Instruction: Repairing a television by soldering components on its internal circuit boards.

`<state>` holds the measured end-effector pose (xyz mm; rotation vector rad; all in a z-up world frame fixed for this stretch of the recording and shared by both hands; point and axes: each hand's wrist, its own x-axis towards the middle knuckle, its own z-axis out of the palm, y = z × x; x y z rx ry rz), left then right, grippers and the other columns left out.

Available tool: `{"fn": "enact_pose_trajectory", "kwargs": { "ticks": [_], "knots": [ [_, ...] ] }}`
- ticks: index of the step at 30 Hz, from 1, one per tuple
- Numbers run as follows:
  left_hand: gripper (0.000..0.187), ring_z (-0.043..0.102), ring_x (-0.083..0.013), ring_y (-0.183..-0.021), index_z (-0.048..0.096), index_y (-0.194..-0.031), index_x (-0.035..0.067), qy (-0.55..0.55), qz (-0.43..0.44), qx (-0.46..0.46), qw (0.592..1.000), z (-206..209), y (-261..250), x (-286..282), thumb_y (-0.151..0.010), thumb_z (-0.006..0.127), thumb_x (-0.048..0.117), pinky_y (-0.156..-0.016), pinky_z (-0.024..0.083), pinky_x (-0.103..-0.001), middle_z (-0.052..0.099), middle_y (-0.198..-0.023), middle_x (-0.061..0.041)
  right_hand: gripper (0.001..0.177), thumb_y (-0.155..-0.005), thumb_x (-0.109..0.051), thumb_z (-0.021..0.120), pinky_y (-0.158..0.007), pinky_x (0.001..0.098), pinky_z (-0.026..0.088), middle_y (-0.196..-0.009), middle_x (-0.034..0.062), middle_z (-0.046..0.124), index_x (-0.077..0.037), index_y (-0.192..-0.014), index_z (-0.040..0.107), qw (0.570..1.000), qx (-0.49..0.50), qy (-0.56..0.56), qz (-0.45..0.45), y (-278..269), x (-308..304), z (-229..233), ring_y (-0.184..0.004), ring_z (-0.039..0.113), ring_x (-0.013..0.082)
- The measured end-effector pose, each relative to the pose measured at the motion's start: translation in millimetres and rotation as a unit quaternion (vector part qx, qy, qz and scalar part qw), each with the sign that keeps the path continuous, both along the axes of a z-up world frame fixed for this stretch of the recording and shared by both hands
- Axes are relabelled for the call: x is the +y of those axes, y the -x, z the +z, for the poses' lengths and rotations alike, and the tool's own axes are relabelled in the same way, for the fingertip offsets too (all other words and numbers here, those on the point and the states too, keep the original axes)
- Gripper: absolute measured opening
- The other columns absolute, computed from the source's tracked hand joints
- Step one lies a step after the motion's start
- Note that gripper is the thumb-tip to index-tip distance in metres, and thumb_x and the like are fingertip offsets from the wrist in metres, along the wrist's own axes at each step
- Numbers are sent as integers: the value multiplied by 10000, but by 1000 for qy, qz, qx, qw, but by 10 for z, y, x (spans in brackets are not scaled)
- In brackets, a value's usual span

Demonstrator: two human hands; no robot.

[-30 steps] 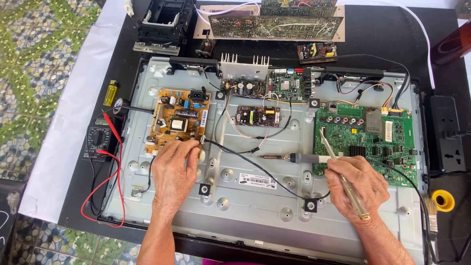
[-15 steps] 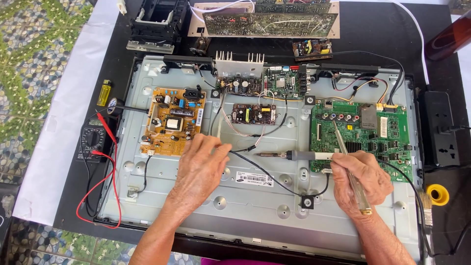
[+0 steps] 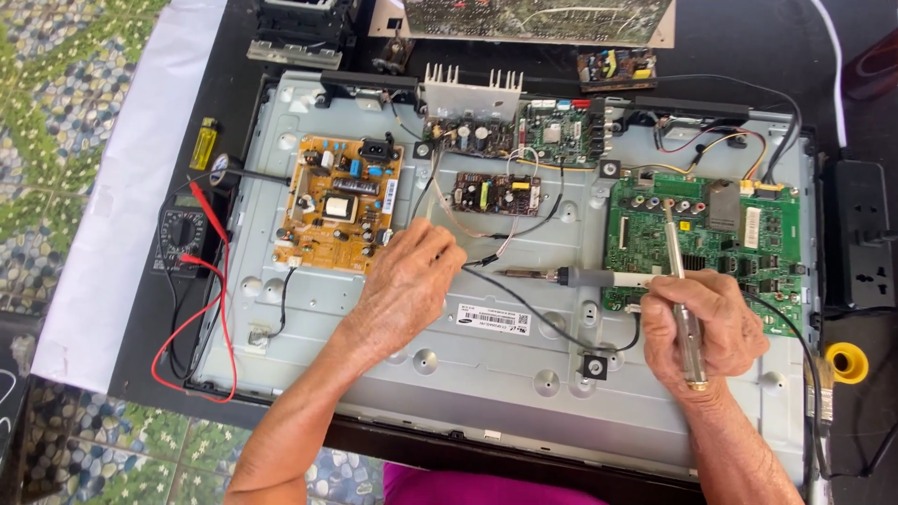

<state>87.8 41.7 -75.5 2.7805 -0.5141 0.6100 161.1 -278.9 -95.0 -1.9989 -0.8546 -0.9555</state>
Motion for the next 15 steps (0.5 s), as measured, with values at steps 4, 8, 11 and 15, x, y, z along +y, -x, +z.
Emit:
{"fn": "enact_pose_trajectory", "kwargs": {
  "ticks": [4,8,11,15],
  "knots": [
    [165,436,-217,-887,595,-927,62,1,-35,20,999,110,-38,115,-916,750,9,-863,487,-335,505,-913,-54,251,-1052,-257,690,-613,342,444,-848,126,703,-7,-1041,712,1000,-8,1,3,-23,-23,-60,-712,631,253],
    [82,471,-199,-904,628,-961,83,-20,-42,40,998,33,-47,136,-970,707,65,-933,487,-335,535,-929,-41,305,-1086,-315,663,-619,371,436,-864,144,680,-13,-1062,702,1000,-20,5,-9,-26,-68,-137,-713,633,276],
    [119,454,-214,-894,583,-903,70,-15,-48,35,998,32,-33,116,-973,649,0,-862,503,-339,507,-916,-57,313,-1098,-325,683,-648,381,431,-883,154,679,-15,-1067,712,1000,-14,5,-25,-35,-83,-149,-723,627,276],
    [193,433,-253,-918,555,-850,31,-44,-44,0,998,10,38,117,-894,631,-140,-712,527,-326,496,-975,-98,308,-1110,-261,713,-649,395,460,-896,188,709,43,-1074,686,999,-34,-1,21,-76,-95,-153,-740,634,300]
  ]
}}
